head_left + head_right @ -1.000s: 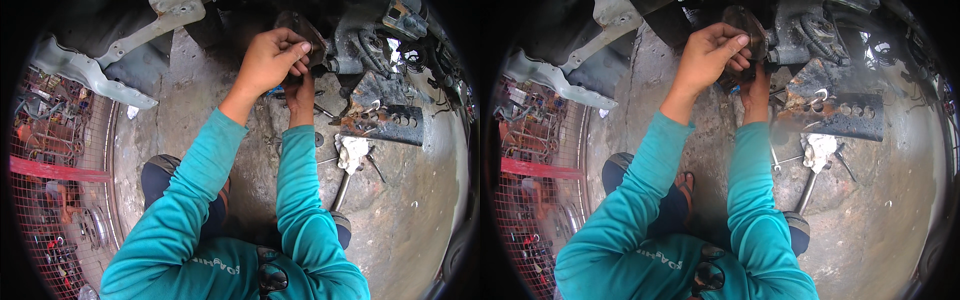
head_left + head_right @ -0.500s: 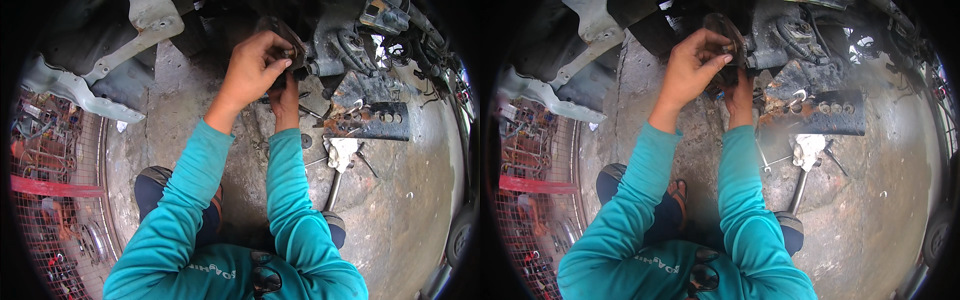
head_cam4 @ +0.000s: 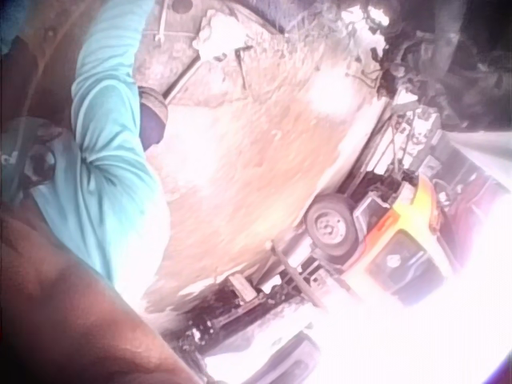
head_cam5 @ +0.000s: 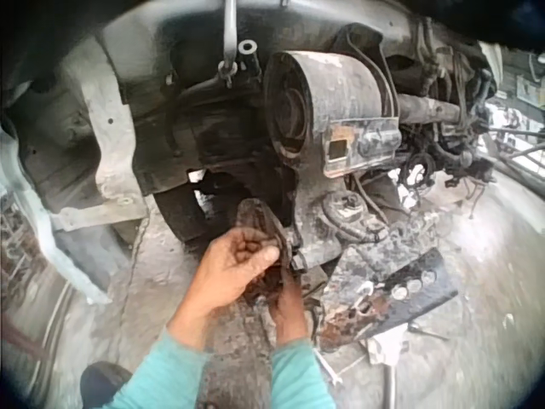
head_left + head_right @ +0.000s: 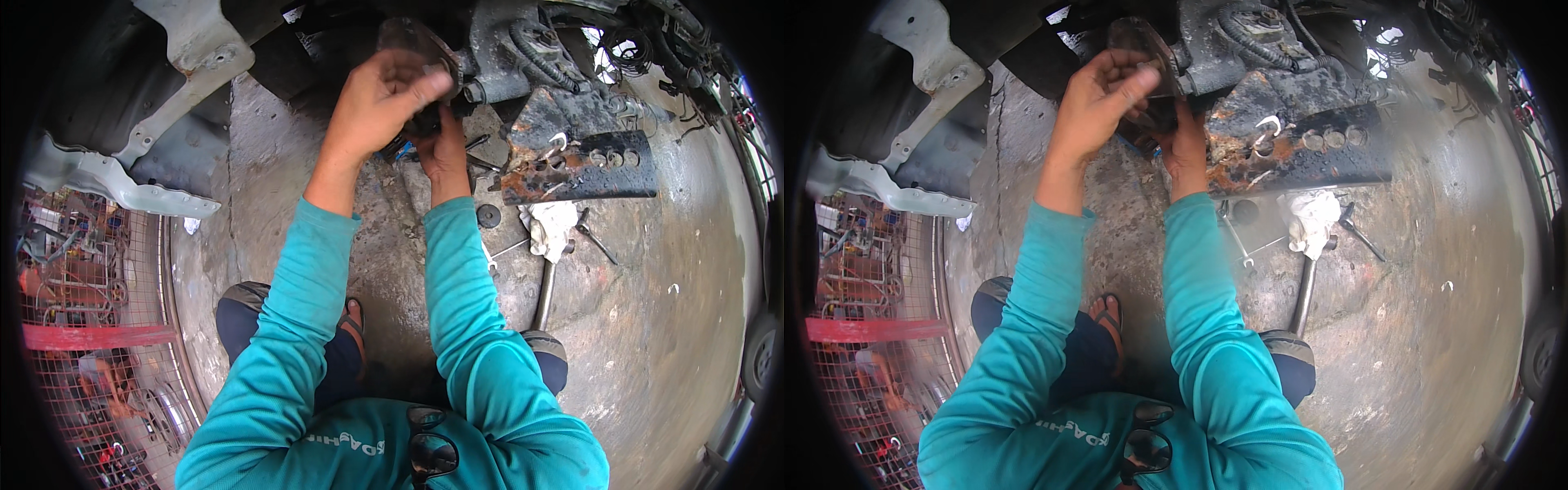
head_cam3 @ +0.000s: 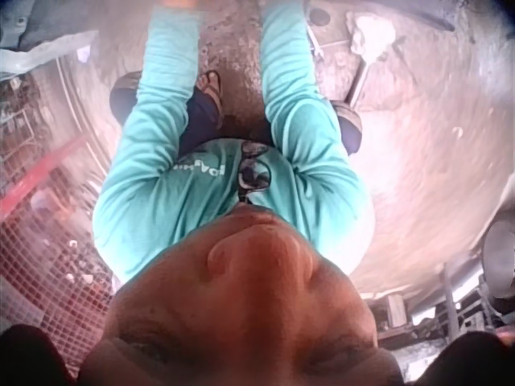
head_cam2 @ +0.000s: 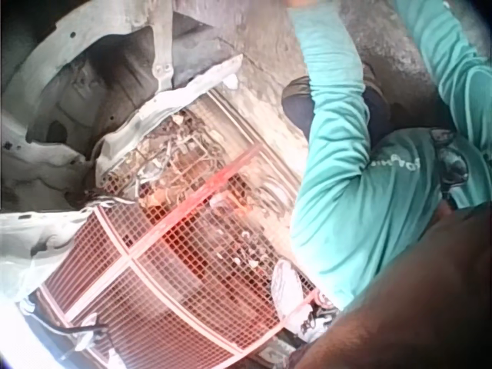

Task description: The person sits on the ground under a vehicle and uses a wrench to loosen and tighten bolts on a metal bracket attached to the undercarriage. They repeatedly adjust the bracket and fasteners by hand and with the tool.

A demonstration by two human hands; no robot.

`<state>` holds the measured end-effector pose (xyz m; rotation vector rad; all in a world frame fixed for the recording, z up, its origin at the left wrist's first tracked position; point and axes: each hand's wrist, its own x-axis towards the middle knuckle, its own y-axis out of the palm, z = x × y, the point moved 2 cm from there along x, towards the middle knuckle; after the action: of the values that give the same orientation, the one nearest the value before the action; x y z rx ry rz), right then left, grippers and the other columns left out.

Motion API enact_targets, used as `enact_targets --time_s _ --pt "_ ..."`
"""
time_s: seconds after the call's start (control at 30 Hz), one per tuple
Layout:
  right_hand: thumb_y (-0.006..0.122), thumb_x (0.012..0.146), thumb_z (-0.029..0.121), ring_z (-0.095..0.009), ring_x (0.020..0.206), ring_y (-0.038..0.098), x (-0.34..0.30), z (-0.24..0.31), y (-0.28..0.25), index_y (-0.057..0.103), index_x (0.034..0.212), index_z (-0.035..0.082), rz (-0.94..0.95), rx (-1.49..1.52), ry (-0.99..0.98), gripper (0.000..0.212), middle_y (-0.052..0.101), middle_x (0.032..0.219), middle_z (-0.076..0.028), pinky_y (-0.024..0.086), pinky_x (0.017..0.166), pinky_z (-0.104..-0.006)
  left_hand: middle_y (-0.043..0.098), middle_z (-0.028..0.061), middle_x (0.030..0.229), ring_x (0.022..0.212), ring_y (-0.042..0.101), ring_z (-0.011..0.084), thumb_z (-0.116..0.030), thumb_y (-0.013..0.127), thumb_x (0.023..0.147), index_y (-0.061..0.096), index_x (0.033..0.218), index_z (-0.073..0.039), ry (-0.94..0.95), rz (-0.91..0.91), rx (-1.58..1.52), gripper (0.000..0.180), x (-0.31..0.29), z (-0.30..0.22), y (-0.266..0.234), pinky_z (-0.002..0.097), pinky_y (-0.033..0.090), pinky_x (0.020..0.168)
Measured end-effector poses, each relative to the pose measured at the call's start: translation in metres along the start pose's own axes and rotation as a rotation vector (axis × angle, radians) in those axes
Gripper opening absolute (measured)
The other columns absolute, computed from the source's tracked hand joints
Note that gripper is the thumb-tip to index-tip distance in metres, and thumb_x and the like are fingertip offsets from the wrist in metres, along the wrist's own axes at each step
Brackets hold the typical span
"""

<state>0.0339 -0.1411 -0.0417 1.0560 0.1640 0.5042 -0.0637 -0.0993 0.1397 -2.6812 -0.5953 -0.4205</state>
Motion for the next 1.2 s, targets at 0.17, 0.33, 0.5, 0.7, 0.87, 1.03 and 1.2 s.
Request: enact_targets --time_s 0.17,0.33,0.5,0.7,0.87,1.03,1.2 --pt "0.061 0.102 0.040 -0.026 0.123 0.061 -0.006 0.003 0.009 0.045 0.146 0.013 0.013 0.071 0.070 0.054 0.059 0.135 -0.009 0.055 0.094 -0.0478 0.069 0.0053 0.088 0.078 0.063 0.0110 -0.027 0.074 0.095 0.067 0.109 0.004 0.024 0.048 -0.023 0.035 -0.003 0.007 -0.004 0.0245 0.051 0.070" --pt "0.059 0.101 0.030 -0.029 0.122 0.061 -0.006 0.002 0.010 0.042 0.145 0.017 -0.017 0.030 0.022 0.049 0.059 0.135 -0.011 0.058 0.091 -0.0573 0.071 0.0072 0.092 0.080 0.064 0.0107 -0.015 0.079 0.089 0.066 0.110 0.005 0.113 -0.037 -0.314 0.032 -0.003 -0.002 0.001 0.0258 0.054 0.074" --pt "0.060 0.101 0.028 -0.030 0.125 0.059 0.001 -0.003 -0.005 0.039 0.146 0.018 0.020 0.092 -0.007 0.050 0.055 0.139 -0.011 0.057 0.091 -0.0563 0.069 0.0044 0.087 0.074 0.063 0.0097 -0.021 0.074 0.094 0.067 0.109 0.004 -0.065 -0.008 -0.161 0.029 0.000 0.004 0.000 0.0231 0.052 0.068" --pt "0.060 0.102 0.027 -0.031 0.126 0.058 0.009 -0.017 -0.020 0.036 0.148 0.017 -0.007 -0.089 -0.091 0.053 0.054 0.141 -0.012 0.056 0.090 -0.0589 0.069 0.0047 0.091 0.075 0.062 0.0090 -0.015 0.075 0.092 0.065 0.110 0.005 0.086 -0.052 -0.214 0.028 0.006 0.007 0.001 0.0224 0.050 0.068" --pt "0.061 0.101 0.027 -0.031 0.126 0.058 0.009 -0.029 -0.012 0.036 0.148 0.017 -0.020 0.079 0.060 0.053 0.053 0.142 -0.012 0.056 0.087 -0.0600 0.068 0.0048 0.093 0.077 0.062 0.0091 -0.016 0.076 0.091 0.064 0.112 0.004 -0.252 0.065 -0.165 0.031 0.006 0.009 -0.024 0.0214 0.049 0.068" --pt "0.060 0.101 0.029 -0.030 0.124 0.059 0.011 -0.024 -0.025 0.038 0.147 0.017 -0.014 -0.110 -0.093 0.053 0.054 0.140 -0.011 0.057 0.086 -0.0581 0.066 0.0029 0.081 0.064 0.058 0.0077 -0.031 0.069 0.098 0.067 0.103 0.002 0.188 -0.089 -0.083 0.033 0.003 0.005 0.009 0.0215 0.046 0.057" --pt "0.060 0.101 0.031 -0.028 0.121 0.060 -0.001 -0.002 -0.001 0.040 0.146 0.017 0.015 0.032 0.003 0.051 0.055 0.136 -0.009 0.058 0.089 -0.0559 0.064 0.0018 0.077 0.058 0.055 0.0068 -0.027 0.073 0.096 0.068 0.099 0.001 -0.255 0.001 -0.215 0.028 0.003 0.000 -0.001 0.0215 0.043 0.052"
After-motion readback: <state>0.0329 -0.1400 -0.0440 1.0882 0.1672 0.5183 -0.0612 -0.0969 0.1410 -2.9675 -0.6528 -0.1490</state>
